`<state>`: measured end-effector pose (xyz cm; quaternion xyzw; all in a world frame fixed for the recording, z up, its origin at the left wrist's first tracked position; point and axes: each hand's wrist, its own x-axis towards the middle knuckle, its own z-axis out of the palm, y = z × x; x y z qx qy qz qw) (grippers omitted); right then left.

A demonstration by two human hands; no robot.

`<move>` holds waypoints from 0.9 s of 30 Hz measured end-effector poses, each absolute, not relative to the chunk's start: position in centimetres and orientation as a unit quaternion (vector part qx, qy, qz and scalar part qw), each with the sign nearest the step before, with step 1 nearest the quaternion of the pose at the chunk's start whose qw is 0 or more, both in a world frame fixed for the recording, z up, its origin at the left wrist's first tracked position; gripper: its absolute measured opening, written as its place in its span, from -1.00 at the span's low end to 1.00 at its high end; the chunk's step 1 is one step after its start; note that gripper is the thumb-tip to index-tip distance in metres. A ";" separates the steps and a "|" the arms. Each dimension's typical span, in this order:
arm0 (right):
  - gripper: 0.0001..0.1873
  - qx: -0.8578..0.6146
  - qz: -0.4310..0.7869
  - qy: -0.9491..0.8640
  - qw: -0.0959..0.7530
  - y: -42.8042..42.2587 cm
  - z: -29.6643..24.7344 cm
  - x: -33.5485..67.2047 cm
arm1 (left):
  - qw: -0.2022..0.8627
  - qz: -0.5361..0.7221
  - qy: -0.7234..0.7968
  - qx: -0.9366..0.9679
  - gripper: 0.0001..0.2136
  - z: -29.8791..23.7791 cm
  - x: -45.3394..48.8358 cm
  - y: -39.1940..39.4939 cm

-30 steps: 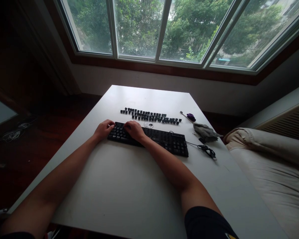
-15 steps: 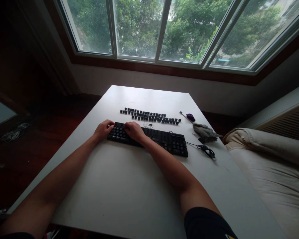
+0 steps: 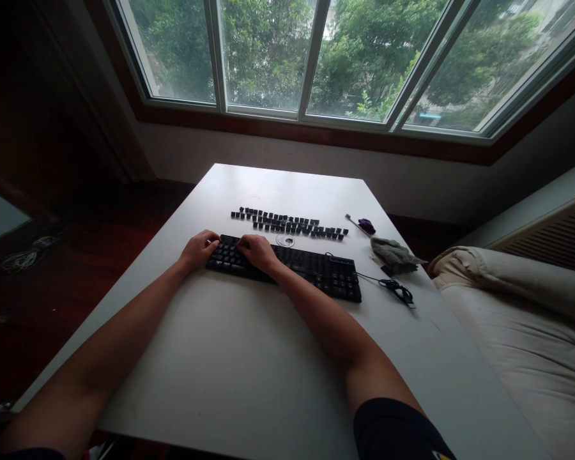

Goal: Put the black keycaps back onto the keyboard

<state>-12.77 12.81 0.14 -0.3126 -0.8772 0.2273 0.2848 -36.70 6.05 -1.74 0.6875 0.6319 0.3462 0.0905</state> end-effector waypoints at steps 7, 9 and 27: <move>-0.87 -0.261 0.103 -0.925 0.255 11.4 0.7 -13.1 | 0.092 0.345 0.632 0.688 -0.84 -1.7 -36.7 6.0; -0.84 -0.263 0.085 -0.930 0.244 11.0 0.9 -13.3 | 0.091 0.347 0.632 0.687 -0.84 -1.7 -36.6 6.0; -0.87 -0.321 0.085 -0.909 0.252 14.3 1.4 -12.4 | 0.088 0.338 0.630 0.694 -0.81 -1.5 -36.4 5.8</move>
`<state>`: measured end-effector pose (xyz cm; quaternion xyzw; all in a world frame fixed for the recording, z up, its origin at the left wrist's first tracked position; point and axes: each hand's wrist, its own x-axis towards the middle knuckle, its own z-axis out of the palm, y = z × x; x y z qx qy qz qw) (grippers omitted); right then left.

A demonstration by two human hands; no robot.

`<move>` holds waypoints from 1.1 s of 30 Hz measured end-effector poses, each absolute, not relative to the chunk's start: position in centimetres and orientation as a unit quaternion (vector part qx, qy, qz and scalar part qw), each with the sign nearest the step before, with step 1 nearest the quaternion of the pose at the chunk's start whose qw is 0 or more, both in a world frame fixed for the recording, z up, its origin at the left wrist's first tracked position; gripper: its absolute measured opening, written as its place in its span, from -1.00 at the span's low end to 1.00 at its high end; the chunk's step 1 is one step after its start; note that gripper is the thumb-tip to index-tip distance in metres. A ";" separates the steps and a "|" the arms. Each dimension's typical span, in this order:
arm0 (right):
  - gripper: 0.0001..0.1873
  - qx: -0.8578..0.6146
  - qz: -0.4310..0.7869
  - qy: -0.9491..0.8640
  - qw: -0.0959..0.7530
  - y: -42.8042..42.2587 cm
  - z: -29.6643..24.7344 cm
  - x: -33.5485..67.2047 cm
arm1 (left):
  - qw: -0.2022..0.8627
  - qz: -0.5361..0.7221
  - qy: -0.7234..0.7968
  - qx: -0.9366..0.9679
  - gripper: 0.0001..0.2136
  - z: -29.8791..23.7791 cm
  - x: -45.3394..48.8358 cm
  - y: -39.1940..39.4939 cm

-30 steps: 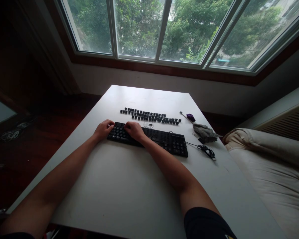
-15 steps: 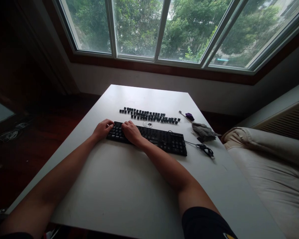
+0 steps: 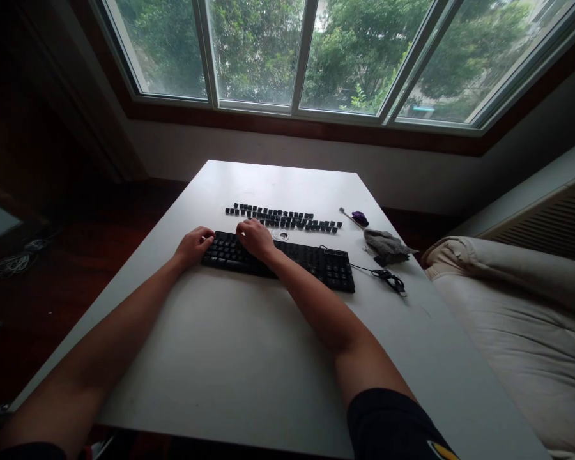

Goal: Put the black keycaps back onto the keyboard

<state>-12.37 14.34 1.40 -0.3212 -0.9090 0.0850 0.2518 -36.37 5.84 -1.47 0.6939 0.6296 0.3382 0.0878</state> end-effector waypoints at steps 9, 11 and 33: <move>-0.80 -0.363 -0.007 -0.914 0.181 20.9 0.3 -14.2 | 0.088 0.336 0.627 0.697 -0.82 -1.4 -36.4 5.9; -0.77 -0.364 -0.024 -0.915 0.174 21.3 0.0 -14.7 | 0.090 0.335 0.625 0.699 -0.82 -1.4 -36.4 5.9; -0.92 -0.277 0.177 -0.894 0.306 12.2 0.4 -9.7 | 0.082 0.329 0.628 0.700 -0.81 -1.3 -36.2 5.7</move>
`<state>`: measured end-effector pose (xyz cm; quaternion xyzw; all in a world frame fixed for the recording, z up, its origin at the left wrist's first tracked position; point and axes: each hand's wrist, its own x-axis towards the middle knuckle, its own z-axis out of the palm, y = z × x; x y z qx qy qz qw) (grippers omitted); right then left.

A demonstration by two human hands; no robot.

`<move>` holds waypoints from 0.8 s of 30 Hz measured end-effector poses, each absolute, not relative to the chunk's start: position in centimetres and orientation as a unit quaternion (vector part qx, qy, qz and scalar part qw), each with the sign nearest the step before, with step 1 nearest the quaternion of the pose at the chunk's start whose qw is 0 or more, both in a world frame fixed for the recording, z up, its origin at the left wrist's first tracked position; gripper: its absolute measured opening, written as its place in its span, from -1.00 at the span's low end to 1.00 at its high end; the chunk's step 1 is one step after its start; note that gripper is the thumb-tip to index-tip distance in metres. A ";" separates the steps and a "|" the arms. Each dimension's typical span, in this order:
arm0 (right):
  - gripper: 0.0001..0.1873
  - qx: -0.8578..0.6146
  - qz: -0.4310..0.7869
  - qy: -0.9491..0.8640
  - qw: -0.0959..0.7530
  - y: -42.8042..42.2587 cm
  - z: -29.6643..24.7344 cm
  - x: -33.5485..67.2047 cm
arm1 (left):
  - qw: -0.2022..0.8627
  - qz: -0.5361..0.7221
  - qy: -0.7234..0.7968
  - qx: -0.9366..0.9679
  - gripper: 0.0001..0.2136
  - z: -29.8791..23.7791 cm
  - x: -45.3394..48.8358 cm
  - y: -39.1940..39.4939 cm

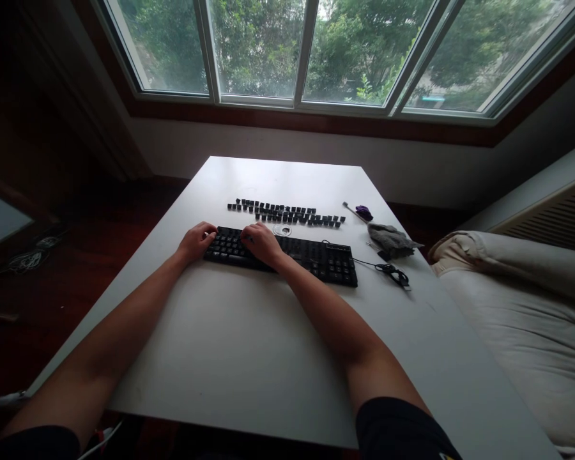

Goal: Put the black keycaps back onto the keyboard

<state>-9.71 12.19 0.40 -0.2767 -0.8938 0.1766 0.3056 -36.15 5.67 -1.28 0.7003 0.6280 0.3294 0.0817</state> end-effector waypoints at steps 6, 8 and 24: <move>-0.91 -0.278 0.166 -0.899 0.294 11.9 0.0 -10.0 | 0.036 0.328 0.586 0.741 -0.80 -0.6 -35.4 4.9; -0.90 -0.279 0.169 -0.901 0.287 12.0 0.0 -10.0 | 0.034 0.305 0.566 0.765 -0.79 -0.3 -34.9 4.6; -0.90 -0.277 0.164 -0.904 0.280 11.6 0.2 -10.2 | 0.051 0.201 0.479 0.853 -0.36 1.2 -32.4 3.6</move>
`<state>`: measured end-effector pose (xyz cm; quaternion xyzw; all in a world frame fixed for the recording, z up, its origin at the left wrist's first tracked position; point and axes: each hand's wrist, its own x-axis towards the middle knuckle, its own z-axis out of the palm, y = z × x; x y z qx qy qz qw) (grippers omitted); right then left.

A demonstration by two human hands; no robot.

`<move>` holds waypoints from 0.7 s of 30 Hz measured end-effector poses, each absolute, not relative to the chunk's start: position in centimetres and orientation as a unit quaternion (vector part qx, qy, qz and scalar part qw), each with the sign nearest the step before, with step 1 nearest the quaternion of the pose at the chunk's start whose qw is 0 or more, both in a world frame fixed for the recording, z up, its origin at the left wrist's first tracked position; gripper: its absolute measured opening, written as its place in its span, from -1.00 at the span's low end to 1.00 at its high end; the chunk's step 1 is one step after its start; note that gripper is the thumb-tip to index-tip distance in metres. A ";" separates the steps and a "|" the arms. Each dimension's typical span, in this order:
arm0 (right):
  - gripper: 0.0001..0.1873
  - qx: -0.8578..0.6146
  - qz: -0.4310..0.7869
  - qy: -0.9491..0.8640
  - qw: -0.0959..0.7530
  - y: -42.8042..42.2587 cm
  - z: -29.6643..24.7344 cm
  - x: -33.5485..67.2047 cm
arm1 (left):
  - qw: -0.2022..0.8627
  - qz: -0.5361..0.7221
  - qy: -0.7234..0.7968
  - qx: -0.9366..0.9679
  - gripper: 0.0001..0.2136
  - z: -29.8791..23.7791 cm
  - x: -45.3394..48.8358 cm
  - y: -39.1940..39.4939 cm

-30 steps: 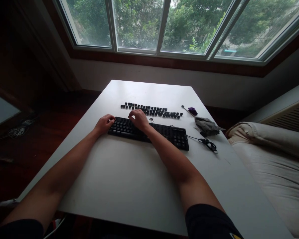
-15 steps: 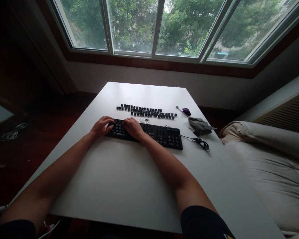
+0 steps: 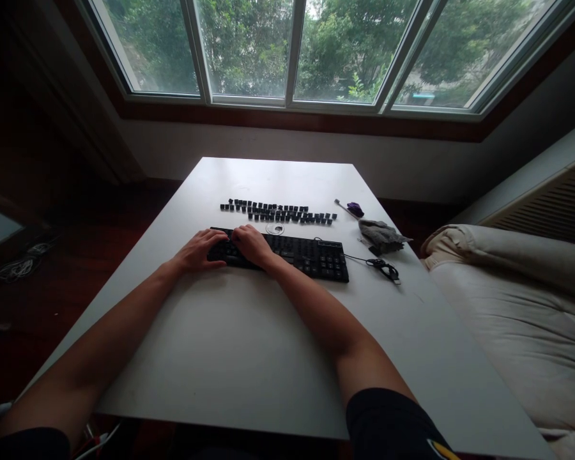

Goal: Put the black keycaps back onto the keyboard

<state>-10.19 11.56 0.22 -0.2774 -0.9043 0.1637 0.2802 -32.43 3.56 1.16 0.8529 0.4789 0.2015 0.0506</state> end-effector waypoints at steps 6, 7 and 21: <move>-0.89 -0.302 0.146 -0.900 0.279 11.0 0.4 -10.6 | 0.043 0.191 0.481 0.855 -0.37 1.1 -32.5 3.5; -0.90 -0.309 0.153 -0.896 0.282 11.2 0.2 -10.6 | 0.039 0.191 0.481 0.855 -0.38 1.0 -32.5 3.5; -0.92 -0.280 0.156 -0.896 0.307 13.9 -0.8 -11.0 | -0.008 0.216 0.496 0.841 -0.39 -0.6 -33.1 4.7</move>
